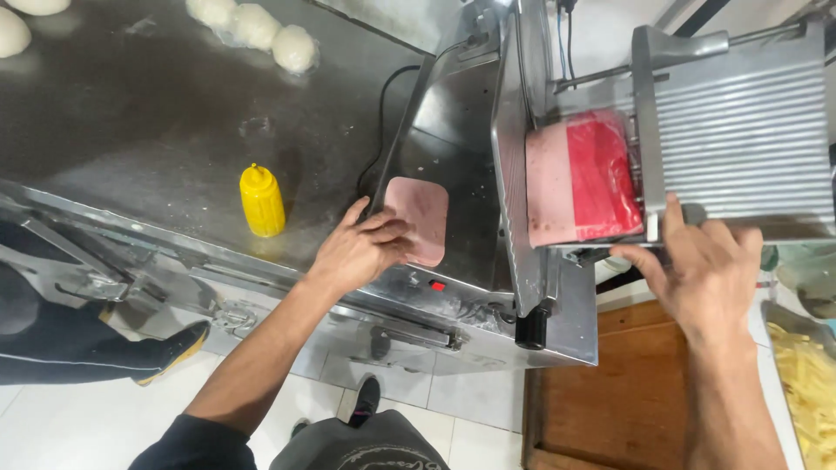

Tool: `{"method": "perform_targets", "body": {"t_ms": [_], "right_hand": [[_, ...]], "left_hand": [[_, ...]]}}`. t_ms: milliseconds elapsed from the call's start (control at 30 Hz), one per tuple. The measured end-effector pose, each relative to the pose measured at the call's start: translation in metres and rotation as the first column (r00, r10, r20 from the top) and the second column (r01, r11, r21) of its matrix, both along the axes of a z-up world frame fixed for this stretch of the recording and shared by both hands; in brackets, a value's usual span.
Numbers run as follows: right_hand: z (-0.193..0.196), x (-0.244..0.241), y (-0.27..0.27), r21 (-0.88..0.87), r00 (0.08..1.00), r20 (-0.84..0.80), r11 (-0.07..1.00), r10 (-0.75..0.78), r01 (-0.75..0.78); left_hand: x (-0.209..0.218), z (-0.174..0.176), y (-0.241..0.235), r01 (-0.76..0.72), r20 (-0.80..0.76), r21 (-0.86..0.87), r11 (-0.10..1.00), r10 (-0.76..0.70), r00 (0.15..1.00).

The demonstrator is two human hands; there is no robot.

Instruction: Slicing meat using a deli slicer in a kitchen setting.

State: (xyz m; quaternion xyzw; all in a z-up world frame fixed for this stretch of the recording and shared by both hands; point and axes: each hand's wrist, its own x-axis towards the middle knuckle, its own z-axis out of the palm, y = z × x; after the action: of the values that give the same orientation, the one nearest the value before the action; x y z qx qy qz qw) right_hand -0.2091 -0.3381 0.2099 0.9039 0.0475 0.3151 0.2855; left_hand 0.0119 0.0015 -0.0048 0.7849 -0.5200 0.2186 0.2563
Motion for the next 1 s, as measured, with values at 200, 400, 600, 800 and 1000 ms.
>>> {"method": "perform_targets", "body": {"t_ms": [200, 400, 600, 800, 1000], "right_hand": [[-0.010, -0.037, 0.000, 0.040, 0.999, -0.036, 0.999, -0.017, 0.018], [-0.006, -0.026, -0.008, 0.040, 0.997, -0.062, 0.998, -0.036, 0.039], [-0.006, 0.003, -0.034, 0.059, 0.997, -0.074, 0.997, -0.036, 0.040], [0.006, 0.040, -0.034, -0.015, 0.996, -0.083, 0.999, -0.046, 0.045], [0.003, 0.069, -0.063, -0.056, 0.997, -0.076, 0.998, -0.029, 0.025]], "left_hand": [[-0.008, 0.028, 0.006, 0.046, -0.045, 0.095, 0.994, -0.042, 0.998], [0.018, 0.038, -0.024, 0.192, -0.147, -0.017, 0.981, -0.193, 0.970], [0.051, 0.083, -0.099, 0.063, -0.697, -0.210, 0.976, -0.194, 0.690], [0.086, 0.030, -0.207, -0.039, -0.664, -0.692, 0.720, -0.615, 0.426], [0.094, 0.029, -0.223, -0.081, -0.687, -0.716, 0.694, -0.679, 0.259]]}}
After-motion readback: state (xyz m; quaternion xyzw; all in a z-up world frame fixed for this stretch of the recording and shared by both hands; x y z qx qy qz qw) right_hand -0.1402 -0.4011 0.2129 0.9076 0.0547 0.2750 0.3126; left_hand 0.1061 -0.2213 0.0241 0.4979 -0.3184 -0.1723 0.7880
